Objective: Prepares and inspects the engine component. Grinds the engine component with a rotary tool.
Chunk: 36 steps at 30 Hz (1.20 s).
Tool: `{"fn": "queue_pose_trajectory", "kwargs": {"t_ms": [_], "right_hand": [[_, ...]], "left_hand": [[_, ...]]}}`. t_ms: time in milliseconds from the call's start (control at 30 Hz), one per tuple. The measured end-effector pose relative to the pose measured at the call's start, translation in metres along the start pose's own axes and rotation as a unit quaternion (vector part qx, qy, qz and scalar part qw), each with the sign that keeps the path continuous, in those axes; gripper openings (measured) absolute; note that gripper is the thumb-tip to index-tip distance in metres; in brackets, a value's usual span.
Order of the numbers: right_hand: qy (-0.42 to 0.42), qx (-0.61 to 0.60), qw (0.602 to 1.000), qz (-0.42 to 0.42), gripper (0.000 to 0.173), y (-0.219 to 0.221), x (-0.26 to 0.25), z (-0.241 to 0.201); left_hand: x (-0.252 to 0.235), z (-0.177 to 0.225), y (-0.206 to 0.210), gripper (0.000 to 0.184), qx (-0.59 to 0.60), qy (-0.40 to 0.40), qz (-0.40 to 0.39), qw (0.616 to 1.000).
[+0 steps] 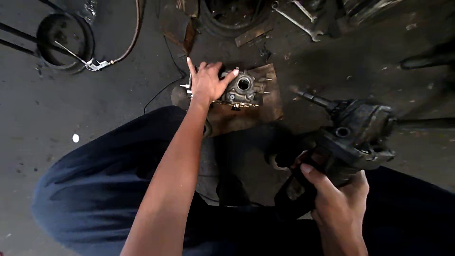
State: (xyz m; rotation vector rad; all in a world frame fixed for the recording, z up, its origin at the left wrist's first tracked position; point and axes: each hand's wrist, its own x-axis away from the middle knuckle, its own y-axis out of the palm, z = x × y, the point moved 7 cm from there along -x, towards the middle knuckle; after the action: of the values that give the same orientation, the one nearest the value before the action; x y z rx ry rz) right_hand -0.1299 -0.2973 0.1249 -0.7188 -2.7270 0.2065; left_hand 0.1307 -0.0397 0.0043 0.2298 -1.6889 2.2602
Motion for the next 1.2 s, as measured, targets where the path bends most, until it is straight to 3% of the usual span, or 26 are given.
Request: {"fn": "queue_pose_trajectory", "kwargs": {"t_ms": [267,467,633,767,833,933,1200], "right_hand": [[0.02,-0.019,1.0,0.009,0.059,-0.008,0.003,-0.008],[0.05,-0.027,0.998,0.019,0.058,-0.015,0.001,-0.008],[0.078,-0.048,0.995,0.027,0.058,-0.016,-0.004,-0.006],[0.081,-0.073,0.994,0.033,0.058,-0.016,-0.008,-0.004],[0.087,-0.07,0.993,0.039,0.059,-0.016,-0.007,-0.003],[0.1,-0.072,0.991,0.048,0.058,-0.017,-0.009,-0.003],[0.08,-0.08,0.993,0.035,0.058,-0.011,-0.01,-0.019]], "left_hand": [[0.061,0.009,0.027,0.074,-0.035,0.047,0.109,0.992],[0.074,0.009,0.024,0.061,0.011,0.085,0.16,0.983],[0.086,-0.002,0.027,0.077,-0.025,0.052,0.15,0.987],[0.086,-0.006,0.032,0.072,-0.057,0.028,0.183,0.981],[0.089,-0.009,0.029,0.072,-0.04,-0.005,0.22,0.975],[0.093,-0.013,0.032,0.079,-0.051,-0.089,0.216,0.971],[0.083,-0.02,0.026,0.079,-0.021,-0.069,0.206,0.976]]}}
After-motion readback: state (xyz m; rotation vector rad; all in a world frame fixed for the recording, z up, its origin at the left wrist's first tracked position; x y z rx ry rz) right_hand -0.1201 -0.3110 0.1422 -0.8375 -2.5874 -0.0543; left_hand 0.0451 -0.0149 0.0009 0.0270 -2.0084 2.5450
